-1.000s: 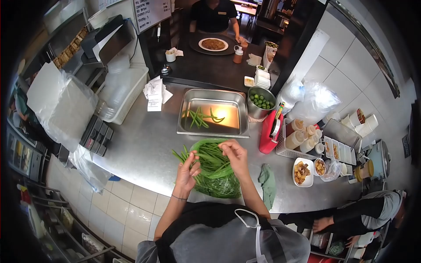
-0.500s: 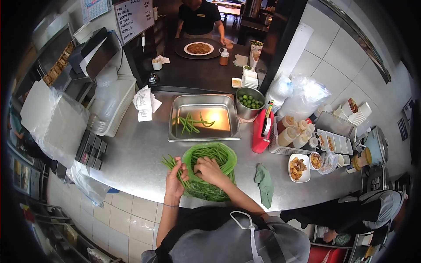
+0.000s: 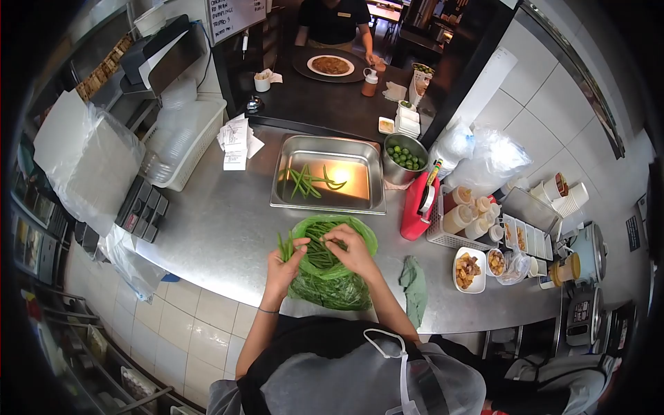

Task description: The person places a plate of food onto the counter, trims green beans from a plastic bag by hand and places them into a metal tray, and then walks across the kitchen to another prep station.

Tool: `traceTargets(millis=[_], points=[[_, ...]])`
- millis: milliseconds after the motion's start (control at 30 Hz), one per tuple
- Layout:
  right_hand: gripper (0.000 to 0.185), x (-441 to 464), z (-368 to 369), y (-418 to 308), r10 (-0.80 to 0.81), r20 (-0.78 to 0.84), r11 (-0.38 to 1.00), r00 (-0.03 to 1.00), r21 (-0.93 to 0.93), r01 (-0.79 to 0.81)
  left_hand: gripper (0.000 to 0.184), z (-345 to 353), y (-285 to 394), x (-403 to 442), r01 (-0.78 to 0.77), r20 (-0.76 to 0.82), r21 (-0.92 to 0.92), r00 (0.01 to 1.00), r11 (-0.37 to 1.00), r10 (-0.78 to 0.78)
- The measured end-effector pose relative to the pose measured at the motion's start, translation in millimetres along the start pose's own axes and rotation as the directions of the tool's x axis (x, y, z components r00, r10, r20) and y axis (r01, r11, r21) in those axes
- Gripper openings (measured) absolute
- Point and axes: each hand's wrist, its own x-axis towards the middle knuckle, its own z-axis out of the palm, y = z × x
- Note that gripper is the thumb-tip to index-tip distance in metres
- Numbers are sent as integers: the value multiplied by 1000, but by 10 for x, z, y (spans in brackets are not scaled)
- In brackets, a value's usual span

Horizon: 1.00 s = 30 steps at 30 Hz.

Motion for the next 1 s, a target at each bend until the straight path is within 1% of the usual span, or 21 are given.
traceTargets(millis=[33, 67, 100, 133, 167, 200, 233, 267, 333, 367, 400, 433, 500, 633, 700, 733, 800, 833, 900, 933, 1000], points=[[13, 3, -32, -46, 53, -9, 991, 999, 121, -51, 19, 33, -36, -2, 2, 1, -3, 1000, 1000, -2], [12, -3, -40, -64, 7, -29, 993, 1000, 121, -4, 21, 82, -96, 15, -74, -12, 66, 997, 995, 75], [12, -8, -50, -104, 6, -30, 993, 1000, 118, -2, 22, 127, -150, 40, -150, -20, 136, 988, 979, 154], [13, -19, -55, -151, 46, 52, 981, 998, 185, -55, 24, 161, -201, 65, -218, -14, 170, 974, 961, 224], [13, -38, -40, -178, 82, 139, 962, 987, 246, -114, 24, 185, -250, 96, -219, -18, 167, 974, 961, 225], [14, -30, 37, -181, 66, 133, 934, 989, 340, -108, 22, 212, -278, 113, -275, -33, 140, 959, 951, 282], [14, -30, 44, -179, 66, 138, 934, 988, 339, -109, 21, 218, -296, 117, -330, -50, 114, 940, 937, 338], [15, -27, 45, -183, 72, 141, 939, 987, 323, -115, 21, 196, -300, 114, -329, -54, 114, 940, 937, 337], [15, -18, 45, -209, 77, 145, 944, 986, 307, -119, 19, 161, -176, 91, -219, -137, 41, 965, 975, 223], [15, -23, 50, -186, 116, 214, 920, 970, 344, -186, 19, 142, -103, 79, -220, -138, 42, 965, 975, 224], [15, -34, 63, -156, 152, 284, 891, 947, 374, -256, 19, 117, -27, 64, -203, -175, -29, 965, 979, 195], [15, -64, 102, -89, 151, 285, 891, 947, 375, -255, 19, 83, 12, 57, -188, -210, -100, 964, 977, 164], [14, -105, 183, 29, 138, 282, 793, 950, 544, -276, 19, -19, -17, 106, -216, -228, -133, 956, 967, 182], [12, -131, 116, 134, 112, 321, 808, 940, 521, -274, 20, -117, 19, 109, -231, -249, -148, 950, 962, 190], [11, -126, 107, 131, 135, 274, 856, 952, 452, -252, 19, -114, 13, 100, -226, -229, -127, 954, 966, 193], [11, -126, 98, 101, 138, 274, 855, 952, 452, -254, 19, -104, 14, 89, -223, -228, -126, 955, 967, 191], [10, -117, 60, -2, 149, 159, 929, 976, 317, -194, 19, -65, 18, 79, -238, -221, -85, 952, 968, 214], [10, -111, 33, -46, 147, 161, 929, 976, 316, -192, 19, -56, 14, 75, -239, -223, -86, 951, 967, 215], [7, -103, -16, -100, 137, 173, 961, 975, 215, -174, 18, -51, 6, 70, -220, -198, -145, 962, 965, 190], [7, -105, -5, -56, 136, 174, 962, 975, 214, -172, 18, -56, 2, 77, -221, -198, -146, 961, 964, 191], [8, -108, 31, 25, 1, -17, 905, 1000, 426, 7, 18, -79, -17, 92, -186, -172, -202, 973, 962, 153]])
